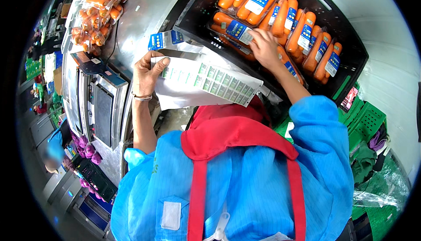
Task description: The person applies adhesive labels to pre-packaged bags of carrots. They peel labels from a sheet and affix them to the plastic packaging, then place the labeled bags into a black crate. The person repeats this process for multiple bags throughout the clip.
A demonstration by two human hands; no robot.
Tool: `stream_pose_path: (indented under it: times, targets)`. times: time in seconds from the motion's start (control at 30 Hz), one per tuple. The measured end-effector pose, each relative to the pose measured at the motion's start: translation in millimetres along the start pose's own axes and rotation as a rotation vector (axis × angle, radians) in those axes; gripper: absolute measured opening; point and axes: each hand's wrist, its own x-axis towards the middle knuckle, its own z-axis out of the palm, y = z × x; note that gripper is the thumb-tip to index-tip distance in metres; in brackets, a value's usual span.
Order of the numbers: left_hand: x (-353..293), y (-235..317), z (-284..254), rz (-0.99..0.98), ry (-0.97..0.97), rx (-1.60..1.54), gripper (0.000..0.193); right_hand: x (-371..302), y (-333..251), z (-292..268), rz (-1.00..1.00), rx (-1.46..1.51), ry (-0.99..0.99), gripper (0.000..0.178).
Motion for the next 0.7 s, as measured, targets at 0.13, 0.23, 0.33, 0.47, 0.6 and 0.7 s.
stream_pose_path:
  times: [0.13,0.23,0.33,0.47,0.6,0.7]
  targets:
    - [-9,5,-9,-0.026,0.051,0.038,0.019,42,-12,40,-0.126,-0.141,-0.253,0.036]
    - [-14,-1,-22,-0.03,0.086,0.046,0.02,51,-6,58,-0.171,-0.375,-0.398,0.039]
    - [-18,-11,-35,-0.076,0.12,0.029,0.021,49,5,72,-0.257,-0.442,-0.365,0.044]
    - [-15,-18,-39,-0.074,0.126,-0.012,0.021,50,10,86,-0.297,-0.603,-0.412,0.042]
    - [-4,-19,-42,-0.061,0.097,0.03,0.022,50,2,80,-0.226,-0.547,-0.337,0.046]
    - [2,-6,-41,-0.034,0.087,0.116,0.013,43,12,93,-0.271,-0.6,-0.238,0.044]
